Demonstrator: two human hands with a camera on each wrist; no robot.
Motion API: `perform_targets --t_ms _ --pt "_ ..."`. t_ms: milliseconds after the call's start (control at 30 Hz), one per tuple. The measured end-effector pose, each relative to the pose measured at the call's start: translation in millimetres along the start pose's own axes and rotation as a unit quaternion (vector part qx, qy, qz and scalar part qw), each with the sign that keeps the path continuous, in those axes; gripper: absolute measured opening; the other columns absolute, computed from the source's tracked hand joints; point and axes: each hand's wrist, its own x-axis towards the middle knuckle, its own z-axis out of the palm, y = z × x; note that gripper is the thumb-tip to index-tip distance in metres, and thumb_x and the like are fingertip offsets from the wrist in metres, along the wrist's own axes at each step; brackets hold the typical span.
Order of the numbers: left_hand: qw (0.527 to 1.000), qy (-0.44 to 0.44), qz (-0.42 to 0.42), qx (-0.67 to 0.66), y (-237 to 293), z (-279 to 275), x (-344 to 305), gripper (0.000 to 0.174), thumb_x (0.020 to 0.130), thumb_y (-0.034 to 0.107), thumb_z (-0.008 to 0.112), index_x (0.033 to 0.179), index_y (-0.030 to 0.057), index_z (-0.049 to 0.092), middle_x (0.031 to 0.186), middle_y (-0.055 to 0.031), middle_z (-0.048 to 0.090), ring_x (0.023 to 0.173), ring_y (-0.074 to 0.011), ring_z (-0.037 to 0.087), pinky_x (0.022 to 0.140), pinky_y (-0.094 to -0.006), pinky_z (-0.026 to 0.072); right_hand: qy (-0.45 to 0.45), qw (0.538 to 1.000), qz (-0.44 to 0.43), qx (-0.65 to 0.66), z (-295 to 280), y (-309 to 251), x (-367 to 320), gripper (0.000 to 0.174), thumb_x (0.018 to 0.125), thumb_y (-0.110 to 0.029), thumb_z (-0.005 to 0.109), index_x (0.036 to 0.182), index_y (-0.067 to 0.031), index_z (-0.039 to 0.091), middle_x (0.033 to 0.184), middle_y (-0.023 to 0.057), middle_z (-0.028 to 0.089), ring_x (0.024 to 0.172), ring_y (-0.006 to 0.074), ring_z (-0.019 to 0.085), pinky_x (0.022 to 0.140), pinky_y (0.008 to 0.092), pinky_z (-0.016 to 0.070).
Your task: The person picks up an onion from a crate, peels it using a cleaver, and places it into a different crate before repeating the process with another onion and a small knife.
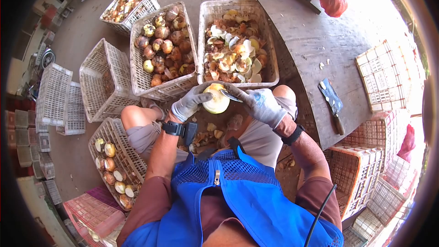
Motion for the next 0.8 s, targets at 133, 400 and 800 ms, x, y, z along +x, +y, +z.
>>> perform_targets --t_ms 133,400,800 --pt "1.0 0.001 -0.01 0.002 -1.8 -3.1 -0.6 0.073 0.077 0.034 0.074 0.132 -0.003 0.045 0.12 -0.01 0.059 0.11 -0.0172 0.057 0.097 -0.0303 0.0444 -0.046 0.999 0.014 0.025 -1.7 0.4 1.9 0.079 0.078 -0.007 0.056 0.148 -0.0254 0.025 0.07 0.0091 0.06 0.055 0.0256 0.061 0.047 0.0391 0.0487" --pt "0.996 -0.009 -0.008 -0.092 5.1 0.0 -6.7 0.071 0.079 0.033 0.071 0.133 -0.0044 0.044 0.122 -0.0126 0.058 0.111 -0.0204 0.058 0.097 -0.0337 0.0455 0.006 0.99 -0.018 0.143 -1.2 4.2 1.8 0.083 0.067 0.008 0.052 0.144 -0.0182 0.036 0.108 0.0166 0.065 0.085 0.0332 0.066 0.074 0.0381 0.0561" --pt "0.999 -0.03 -0.04 0.002 0.5 -2.8 0.4 0.088 0.071 0.036 0.079 0.139 -0.001 0.037 0.126 -0.0098 0.055 0.114 -0.0179 0.055 0.098 -0.031 0.043 0.014 0.978 0.021 0.209 18.8 -3.9 15.0 0.065 0.086 -0.007 0.052 0.146 -0.0207 0.031 0.075 0.0145 0.062 0.063 0.0271 0.064 0.058 0.036 0.0516"
